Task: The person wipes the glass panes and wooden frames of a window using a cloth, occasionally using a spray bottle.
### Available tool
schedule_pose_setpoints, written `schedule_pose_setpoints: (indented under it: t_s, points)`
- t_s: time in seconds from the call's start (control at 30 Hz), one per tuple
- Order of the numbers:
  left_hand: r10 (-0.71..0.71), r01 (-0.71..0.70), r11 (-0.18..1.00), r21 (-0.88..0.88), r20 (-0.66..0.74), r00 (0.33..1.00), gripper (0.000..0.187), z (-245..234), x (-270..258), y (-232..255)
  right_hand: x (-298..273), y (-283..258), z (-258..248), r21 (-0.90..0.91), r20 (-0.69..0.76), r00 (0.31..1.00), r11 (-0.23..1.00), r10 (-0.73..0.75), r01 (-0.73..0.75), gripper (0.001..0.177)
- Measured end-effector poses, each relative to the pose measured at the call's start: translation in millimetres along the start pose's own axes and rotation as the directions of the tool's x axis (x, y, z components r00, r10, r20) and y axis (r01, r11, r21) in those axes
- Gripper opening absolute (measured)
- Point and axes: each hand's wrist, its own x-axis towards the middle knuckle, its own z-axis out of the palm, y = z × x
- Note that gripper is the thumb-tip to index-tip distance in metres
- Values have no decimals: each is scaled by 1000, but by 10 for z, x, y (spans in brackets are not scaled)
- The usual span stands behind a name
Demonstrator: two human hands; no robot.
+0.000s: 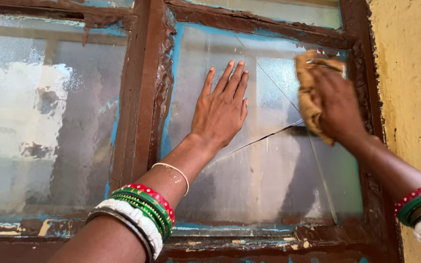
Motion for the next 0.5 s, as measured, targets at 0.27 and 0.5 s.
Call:
schedule_pose_setpoints:
  t_s: [0.27,0.5]
  points:
    - [-11,10,999,36,25,1000,58,5,3,8,-83,74,15,-85,-16,971,968,237,-238,46]
    - [-25,24,999,26,39,999,59,-15,-2,17,-48,134,-12,-70,-27,970,968,242,-243,55]
